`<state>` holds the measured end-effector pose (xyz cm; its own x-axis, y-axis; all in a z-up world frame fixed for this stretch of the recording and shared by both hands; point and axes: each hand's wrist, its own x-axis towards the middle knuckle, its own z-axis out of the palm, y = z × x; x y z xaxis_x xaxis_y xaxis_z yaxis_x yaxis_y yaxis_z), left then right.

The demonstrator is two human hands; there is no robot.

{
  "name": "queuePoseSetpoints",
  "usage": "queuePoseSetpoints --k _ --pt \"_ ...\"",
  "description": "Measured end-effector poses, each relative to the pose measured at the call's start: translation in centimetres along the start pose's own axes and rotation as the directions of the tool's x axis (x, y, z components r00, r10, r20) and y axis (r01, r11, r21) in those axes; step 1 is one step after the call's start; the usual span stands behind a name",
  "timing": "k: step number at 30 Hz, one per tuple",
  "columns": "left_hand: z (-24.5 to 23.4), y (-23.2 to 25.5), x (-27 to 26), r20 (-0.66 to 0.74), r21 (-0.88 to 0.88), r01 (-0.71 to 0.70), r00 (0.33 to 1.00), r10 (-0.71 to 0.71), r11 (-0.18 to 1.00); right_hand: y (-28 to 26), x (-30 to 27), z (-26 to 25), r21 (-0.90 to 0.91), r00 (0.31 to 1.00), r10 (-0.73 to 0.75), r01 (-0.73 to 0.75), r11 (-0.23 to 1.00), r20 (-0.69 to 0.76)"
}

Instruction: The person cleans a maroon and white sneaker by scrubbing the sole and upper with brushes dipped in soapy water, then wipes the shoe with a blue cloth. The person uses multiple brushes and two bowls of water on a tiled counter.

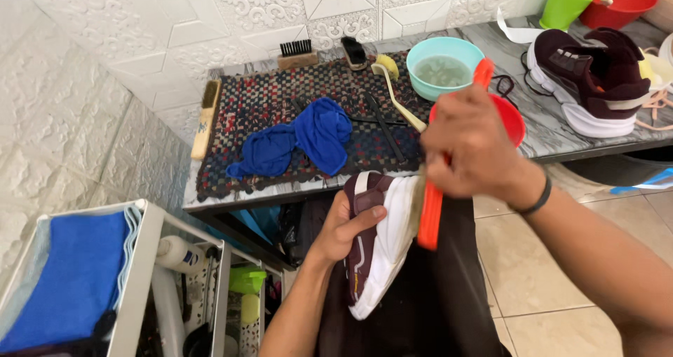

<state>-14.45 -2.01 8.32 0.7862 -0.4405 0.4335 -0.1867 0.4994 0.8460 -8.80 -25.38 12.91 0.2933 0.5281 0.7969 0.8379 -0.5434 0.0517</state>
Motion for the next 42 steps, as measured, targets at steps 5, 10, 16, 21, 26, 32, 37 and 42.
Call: queuePoseSetpoints --k 5,10,16,21,26,32,37,42 --pt "-0.6 -0.2 1.1 0.012 -0.014 0.013 1.0 -0.013 1.0 2.5 -0.6 0.9 -0.053 1.0 0.022 -0.022 0.998 -0.009" --pt "-2.7 -3.1 1.9 0.014 -0.057 0.05 0.999 -0.049 0.997 3.8 -1.1 1.2 -0.041 0.999 0.032 -0.031 0.999 0.026" --pt "-4.0 -6.3 2.4 0.004 -0.081 0.073 0.997 -0.073 0.994 3.6 -1.5 1.8 -0.004 0.993 0.118 -0.118 0.993 0.03" --pt "-5.2 -8.6 3.0 0.022 -0.063 0.085 0.996 -0.084 0.994 7.6 -3.0 2.1 -0.07 0.987 0.158 -0.157 0.985 0.016" --pt "-4.7 -7.1 3.7 0.015 -0.054 0.097 0.995 -0.097 0.994 5.2 -2.6 2.6 -0.023 0.988 0.143 -0.142 0.99 0.058" --pt "-4.5 -6.5 4.7 -0.016 -0.072 0.102 0.995 -0.103 0.992 5.4 -2.2 3.3 -0.022 0.984 0.167 -0.166 0.986 0.065" --pt "-4.8 -7.0 3.7 -0.035 -0.09 0.135 0.99 -0.139 0.987 7.0 -2.9 3.4 -0.058 0.993 0.101 -0.098 0.993 0.052" --pt "-6.3 -9.2 3.2 -0.08 0.018 0.234 0.969 -0.232 0.972 2.4 0.2 2.6 -0.046 0.983 0.114 -0.108 0.993 0.142"
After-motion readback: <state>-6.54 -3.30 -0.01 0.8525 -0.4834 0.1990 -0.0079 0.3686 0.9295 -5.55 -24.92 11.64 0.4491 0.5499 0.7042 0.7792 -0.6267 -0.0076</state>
